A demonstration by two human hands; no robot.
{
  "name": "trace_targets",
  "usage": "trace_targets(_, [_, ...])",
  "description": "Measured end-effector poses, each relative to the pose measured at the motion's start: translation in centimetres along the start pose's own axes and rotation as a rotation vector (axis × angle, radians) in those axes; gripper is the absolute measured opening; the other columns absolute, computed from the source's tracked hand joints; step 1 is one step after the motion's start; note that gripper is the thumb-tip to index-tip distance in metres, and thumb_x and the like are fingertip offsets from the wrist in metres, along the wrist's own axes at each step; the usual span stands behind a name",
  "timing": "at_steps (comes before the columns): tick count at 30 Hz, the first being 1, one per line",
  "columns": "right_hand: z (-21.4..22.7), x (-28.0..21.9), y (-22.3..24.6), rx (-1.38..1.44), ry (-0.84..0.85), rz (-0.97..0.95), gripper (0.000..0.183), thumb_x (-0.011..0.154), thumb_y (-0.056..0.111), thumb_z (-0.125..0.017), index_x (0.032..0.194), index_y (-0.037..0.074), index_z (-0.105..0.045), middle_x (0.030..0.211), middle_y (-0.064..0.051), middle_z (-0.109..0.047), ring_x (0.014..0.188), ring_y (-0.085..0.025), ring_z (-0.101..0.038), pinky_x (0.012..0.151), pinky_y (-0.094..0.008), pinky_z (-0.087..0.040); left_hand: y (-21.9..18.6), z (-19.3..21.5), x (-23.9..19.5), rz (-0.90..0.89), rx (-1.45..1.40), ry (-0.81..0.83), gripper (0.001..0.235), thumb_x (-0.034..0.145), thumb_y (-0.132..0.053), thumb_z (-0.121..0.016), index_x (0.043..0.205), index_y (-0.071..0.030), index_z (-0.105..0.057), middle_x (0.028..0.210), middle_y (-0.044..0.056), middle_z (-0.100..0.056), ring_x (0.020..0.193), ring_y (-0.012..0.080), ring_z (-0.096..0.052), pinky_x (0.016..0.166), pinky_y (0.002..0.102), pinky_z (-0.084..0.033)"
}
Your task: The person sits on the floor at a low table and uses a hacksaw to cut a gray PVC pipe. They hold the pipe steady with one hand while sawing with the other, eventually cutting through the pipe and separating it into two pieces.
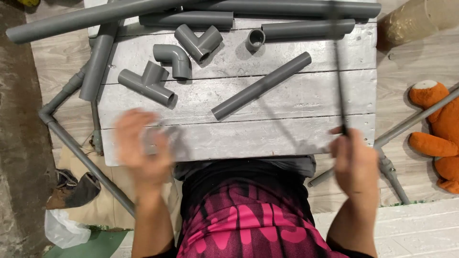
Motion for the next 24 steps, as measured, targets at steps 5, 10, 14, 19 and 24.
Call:
trace_targets(5, [-3.9, -0.3, 3.0, -0.196, 0.275, -0.051, 0.016, 0.104, 0.023, -0.046, 0.112, 0.025, -0.06, 0.066, -0.004, -0.073, 0.068, -0.037, -0.072, 0.072, -0.05, -0.055, -3.1, -7.0, 1.0, -0.105, -0.068, 0.206, 0.033, 0.093, -0.015, -0.069, 0.122, -0.001, -0.067, 0.114, 0.017, -0.067, 0.116, 0.0399, -0.06, 0.103, 0.051, -0.047])
trace_targets(10, [-5.1, -0.5, 4.3, -0.239, 0.255, 0.159, 0.011, 0.106, 0.022, -0.046, 0.105, 0.021, -0.057, 0.055, -0.001, -0.066, 0.052, -0.03, -0.069, 0.056, -0.041, -0.054, -4.9, -9.5, 1.8, -0.08, -0.132, 0.246, 0.041, 0.095, -0.016, -0.073, 0.129, 0.004, -0.063, 0.121, 0.023, -0.066, 0.125, 0.0458, -0.058, 0.108, 0.054, -0.046])
trace_targets(14, [-5.7, -0.4, 4.2, -0.309, 0.255, 0.189, 0.013, 0.108, 0.022, -0.047, 0.103, 0.02, -0.059, 0.051, 0.001, -0.063, 0.046, -0.025, -0.066, 0.051, -0.036, -0.052, -4.7, -10.5, 1.3, -0.071, -0.104, 0.254, 0.037, 0.097, -0.012, -0.07, 0.128, 0.007, -0.063, 0.119, 0.025, -0.068, 0.123, 0.0455, -0.061, 0.107, 0.054, -0.048])
trace_targets(19, [-6.2, -0.1, 3.9, -0.35, 0.284, 0.204, 0.016, 0.108, 0.025, -0.044, 0.102, 0.02, -0.058, 0.048, -0.001, -0.061, 0.044, -0.025, -0.066, 0.049, -0.036, -0.051, -4.4, -10.9, 1.1, -0.084, -0.077, 0.27, 0.034, 0.099, -0.013, -0.068, 0.128, 0.005, -0.065, 0.119, 0.023, -0.071, 0.124, 0.0416, -0.062, 0.108, 0.05, -0.047])
trace_targets(24, [-6.4, -0.1, 4.2, -0.387, 0.305, 0.213, 0.013, 0.107, 0.027, -0.046, 0.102, 0.022, -0.057, 0.047, -0.002, -0.06, 0.044, -0.026, -0.066, 0.048, -0.036, -0.05, -4.2, -11.1, 0.9, -0.077, -0.072, 0.274, 0.034, 0.1, -0.015, -0.067, 0.129, 0.003, -0.066, 0.12, 0.021, -0.072, 0.125, 0.0394, -0.061, 0.109, 0.049, -0.047])
Point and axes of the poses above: each hand's wrist, its own x-axis towards the middle knuckle, its own z-axis out of the back of the hand, y = z × x, the point moved 3 cm from there along x, towards the middle knuckle
